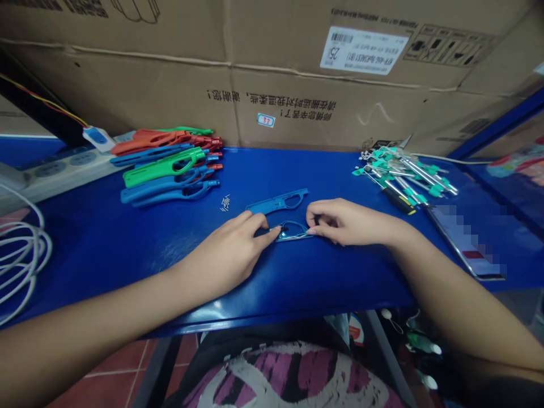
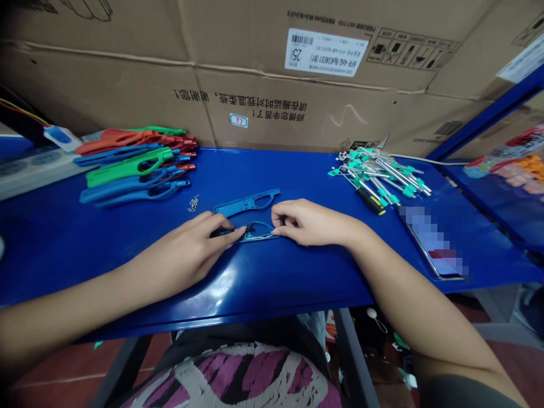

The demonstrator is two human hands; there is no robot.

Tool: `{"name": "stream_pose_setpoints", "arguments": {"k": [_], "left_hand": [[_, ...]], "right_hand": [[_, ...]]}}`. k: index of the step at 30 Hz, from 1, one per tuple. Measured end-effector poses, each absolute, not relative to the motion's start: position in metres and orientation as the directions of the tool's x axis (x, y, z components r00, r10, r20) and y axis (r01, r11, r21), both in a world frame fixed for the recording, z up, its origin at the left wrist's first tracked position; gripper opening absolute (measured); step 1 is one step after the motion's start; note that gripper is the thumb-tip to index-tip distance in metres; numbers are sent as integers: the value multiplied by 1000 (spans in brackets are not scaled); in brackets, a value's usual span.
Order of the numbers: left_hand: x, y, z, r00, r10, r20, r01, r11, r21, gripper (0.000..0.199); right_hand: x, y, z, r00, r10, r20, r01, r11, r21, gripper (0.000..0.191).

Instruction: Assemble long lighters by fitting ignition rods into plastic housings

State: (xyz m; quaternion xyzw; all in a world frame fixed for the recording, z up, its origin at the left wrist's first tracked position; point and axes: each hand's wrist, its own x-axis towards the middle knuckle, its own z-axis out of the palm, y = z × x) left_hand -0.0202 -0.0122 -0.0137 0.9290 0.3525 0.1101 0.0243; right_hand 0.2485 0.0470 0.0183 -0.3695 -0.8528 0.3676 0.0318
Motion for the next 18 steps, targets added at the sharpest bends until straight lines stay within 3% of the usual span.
{"name": "stream_pose_setpoints", "arguments": {"k": [4, 7, 10, 18], "left_hand": [[-20, -16, -10, 726, 668, 162, 662, -743, 94, 43], [-22, -17, -8, 726, 670, 154, 664, -742, 94, 43], [-23, -16, -8, 726, 672, 148, 666, -740, 89, 43], [-23, -13, -8, 714, 686, 140, 668, -727, 158, 39]], "right_hand": [[249, 45, 9, -817, 575, -44, 469, 618, -632, 18], [243, 42, 3, -844, 536, 13, 436, 700, -565, 10], [239, 39, 1, -845, 535, 25, 439, 720, -538, 6], [244, 40, 7, -867, 498, 5, 392, 689, -610, 7]]}}
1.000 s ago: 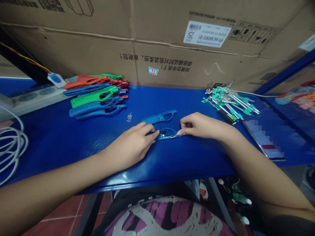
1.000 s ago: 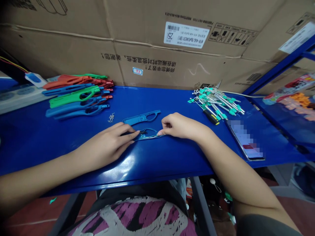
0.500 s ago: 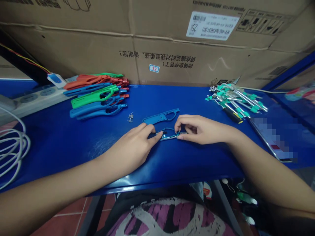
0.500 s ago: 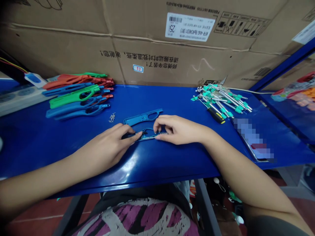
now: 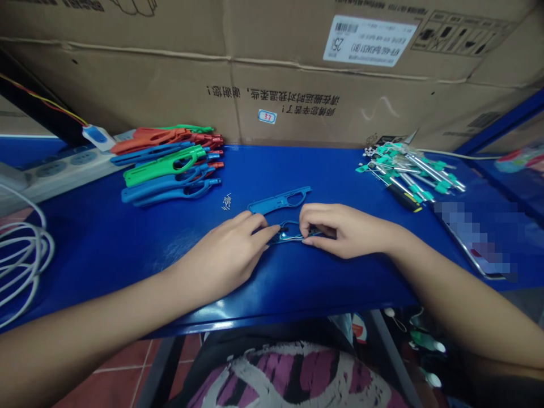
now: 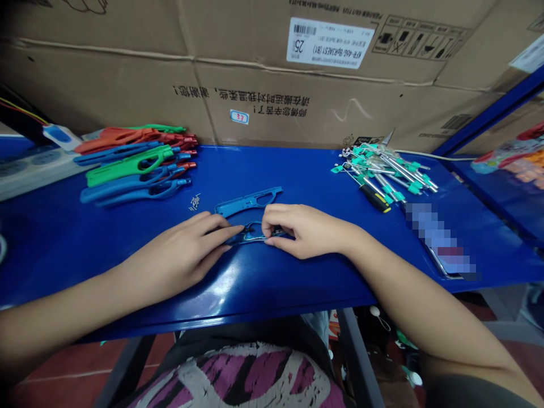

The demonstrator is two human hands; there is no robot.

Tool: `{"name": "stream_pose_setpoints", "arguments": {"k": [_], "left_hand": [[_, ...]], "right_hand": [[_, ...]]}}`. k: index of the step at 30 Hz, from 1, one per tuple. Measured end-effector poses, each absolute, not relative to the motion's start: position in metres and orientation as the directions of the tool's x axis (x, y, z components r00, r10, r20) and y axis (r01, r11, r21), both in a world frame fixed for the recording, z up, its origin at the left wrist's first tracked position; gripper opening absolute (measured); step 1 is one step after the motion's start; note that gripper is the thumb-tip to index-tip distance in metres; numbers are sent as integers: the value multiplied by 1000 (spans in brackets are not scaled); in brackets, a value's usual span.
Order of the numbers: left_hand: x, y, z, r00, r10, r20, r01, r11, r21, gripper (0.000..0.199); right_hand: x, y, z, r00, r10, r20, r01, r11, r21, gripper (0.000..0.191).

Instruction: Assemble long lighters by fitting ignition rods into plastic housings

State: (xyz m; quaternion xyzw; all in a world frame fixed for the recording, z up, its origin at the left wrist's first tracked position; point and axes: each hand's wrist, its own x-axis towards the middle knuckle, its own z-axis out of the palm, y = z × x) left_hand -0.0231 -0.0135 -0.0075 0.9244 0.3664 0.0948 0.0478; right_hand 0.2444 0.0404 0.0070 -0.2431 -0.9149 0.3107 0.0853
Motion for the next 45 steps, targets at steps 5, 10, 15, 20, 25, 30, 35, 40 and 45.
{"name": "stream_pose_setpoints", "arguments": {"k": [5, 10, 15, 20, 25, 30, 35, 40, 45], "left_hand": [[-22, -14, -6, 718, 687, 114, 660, -724, 201, 37], [-23, -13, -6, 729, 674, 118, 642, -734, 223, 39], [-23, -13, -7, 736, 667, 115, 635, -739, 225, 38], [-23, -12, -6, 740, 664, 109, 633, -741, 223, 38], [-21, -12, -5, 744, 659, 108, 630, -746, 215, 39], [-22, -14, -4, 763, 637, 111, 620, -769, 154, 42], [-24, -13, -4, 784, 608, 126, 600, -794, 99, 44], [-25, -12, -7, 791, 595, 140, 591, -803, 72, 44], [-24, -13, -7, 794, 597, 118, 596, -802, 49, 45]], "right_hand": [[246, 40, 9, -873, 487, -22, 400, 689, -605, 18], [246, 41, 7, -881, 473, -12, 380, 693, -613, 30], [244, 42, 6, -852, 523, -6, 434, 701, -565, 11], [243, 41, 7, -832, 554, -19, 475, 694, -541, 19], [244, 41, 7, -851, 526, 19, 432, 718, -545, 13], [244, 43, 7, -879, 474, 55, 383, 769, -512, 8], [244, 43, 3, -864, 493, 102, 373, 763, -529, 11], [242, 41, 4, -822, 565, 66, 435, 699, -567, 6], [240, 40, 8, -802, 597, 32, 462, 653, -601, 9]]}}
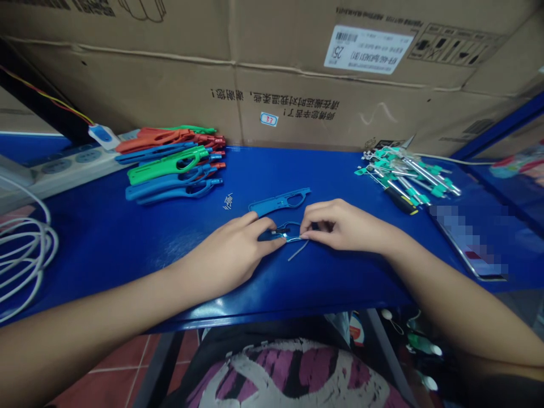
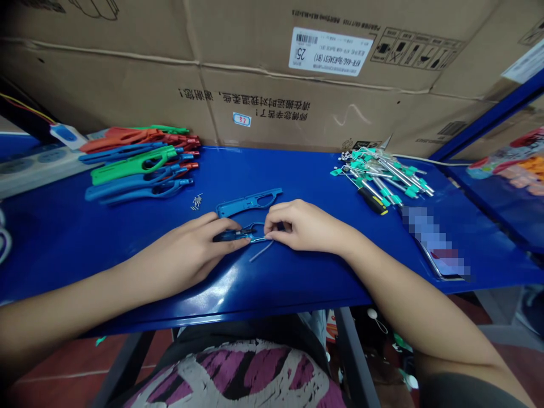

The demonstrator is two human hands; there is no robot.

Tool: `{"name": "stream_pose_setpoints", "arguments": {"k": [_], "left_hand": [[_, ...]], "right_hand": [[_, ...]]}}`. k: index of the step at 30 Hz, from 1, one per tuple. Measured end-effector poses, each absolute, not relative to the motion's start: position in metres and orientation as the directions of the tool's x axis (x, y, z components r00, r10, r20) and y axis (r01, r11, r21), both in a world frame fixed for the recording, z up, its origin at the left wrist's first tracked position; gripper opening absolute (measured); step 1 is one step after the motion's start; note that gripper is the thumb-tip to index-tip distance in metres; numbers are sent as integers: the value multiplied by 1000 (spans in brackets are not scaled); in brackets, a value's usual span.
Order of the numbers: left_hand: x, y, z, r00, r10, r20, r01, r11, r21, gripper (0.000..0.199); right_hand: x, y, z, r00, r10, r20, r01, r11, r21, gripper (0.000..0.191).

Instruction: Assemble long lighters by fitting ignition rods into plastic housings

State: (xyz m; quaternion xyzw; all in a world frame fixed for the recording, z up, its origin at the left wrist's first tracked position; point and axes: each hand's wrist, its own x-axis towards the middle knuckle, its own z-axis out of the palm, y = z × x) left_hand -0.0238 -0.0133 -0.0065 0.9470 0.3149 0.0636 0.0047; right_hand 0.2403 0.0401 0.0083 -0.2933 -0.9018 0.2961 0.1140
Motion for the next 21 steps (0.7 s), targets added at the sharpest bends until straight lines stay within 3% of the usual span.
{"name": "stream_pose_setpoints", "arguments": {"k": [15, 18, 21], "left_hand": [[-20, -16, -6, 811, 576, 99, 580, -814, -17, 47], [-20, -15, -6, 811, 578, 92, 581, -814, -4, 47], [-20, -15, -7, 806, 585, 90, 587, -810, 11, 47]], "right_hand": [[242, 39, 11, -799, 598, -60, 499, 604, -621, 10], [241, 41, 9, -763, 645, -52, 526, 571, -631, 2], [240, 43, 7, -735, 676, -48, 542, 543, -642, 13]]}}
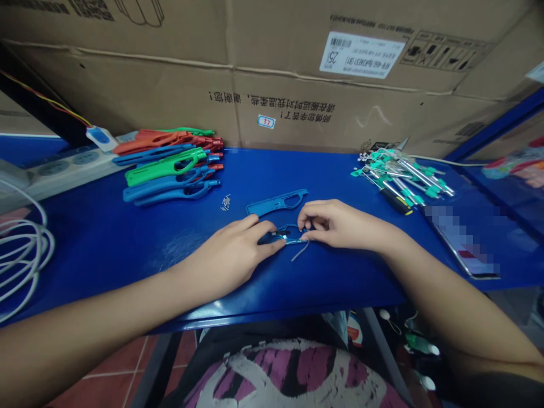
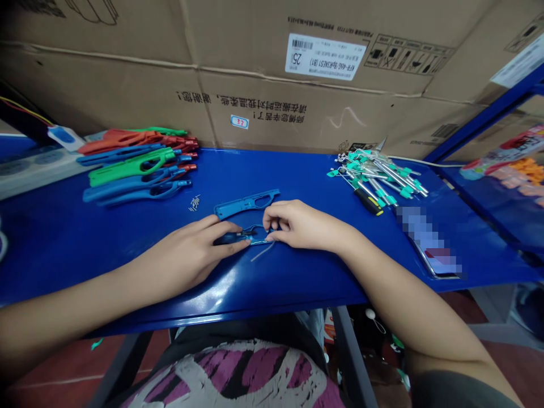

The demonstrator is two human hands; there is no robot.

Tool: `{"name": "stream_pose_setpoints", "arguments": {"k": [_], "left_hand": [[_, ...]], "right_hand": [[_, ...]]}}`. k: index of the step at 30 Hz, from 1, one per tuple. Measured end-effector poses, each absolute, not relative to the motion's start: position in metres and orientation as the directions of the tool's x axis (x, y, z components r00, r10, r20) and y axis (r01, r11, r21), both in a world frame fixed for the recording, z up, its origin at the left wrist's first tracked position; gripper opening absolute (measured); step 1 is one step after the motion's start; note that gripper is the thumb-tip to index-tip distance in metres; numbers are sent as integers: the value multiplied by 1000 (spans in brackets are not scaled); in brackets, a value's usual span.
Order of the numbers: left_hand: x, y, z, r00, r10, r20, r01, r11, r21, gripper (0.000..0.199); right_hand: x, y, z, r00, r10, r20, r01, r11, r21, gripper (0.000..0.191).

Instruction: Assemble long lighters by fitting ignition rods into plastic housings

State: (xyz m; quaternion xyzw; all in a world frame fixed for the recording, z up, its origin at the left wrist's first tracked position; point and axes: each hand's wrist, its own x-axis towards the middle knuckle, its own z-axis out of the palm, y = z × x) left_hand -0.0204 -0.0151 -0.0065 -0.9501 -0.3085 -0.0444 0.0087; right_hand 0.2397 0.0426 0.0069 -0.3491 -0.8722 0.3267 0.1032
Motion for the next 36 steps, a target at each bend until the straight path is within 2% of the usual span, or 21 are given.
{"name": "stream_pose_setpoints", "arguments": {"k": [7, 13, 18, 26, 28, 30, 33, 36], "left_hand": [[-20, -16, -5, 804, 588, 90, 591, -806, -12, 44], [-20, -16, -8, 814, 574, 89, 577, -817, -2, 43], [-20, -14, -7, 813, 573, 105, 573, -819, 31, 43], [-24, -8, -8, 809, 574, 129, 574, -818, 42, 44], [-25, -7, -8, 810, 572, 132, 571, -819, 44, 43], [-26, -7, -8, 810, 567, 147, 568, -822, 46, 43], [-28, -8, -8, 814, 557, 167, 559, -828, 36, 42], [-29, -8, -10, 819, 543, 187, 551, -834, 10, 42]], "right_hand": [[241, 44, 8, -757, 650, -67, 525, 544, -654, 6], [238, 48, 3, -731, 680, -60, 535, 517, -669, 17], [236, 47, 2, -713, 697, -83, 567, 501, -654, 18], [242, 46, 5, -795, 603, 68, 431, 640, -636, 14], [247, 52, 6, -752, 642, 151, 467, 680, -566, 15], [258, 61, 7, -649, 730, 214, 624, 671, -400, 17], [284, 81, 6, -450, 854, 263, 853, 498, -158, 24], [315, 103, -1, -318, 894, 316, 934, 352, -55, 29]]}}
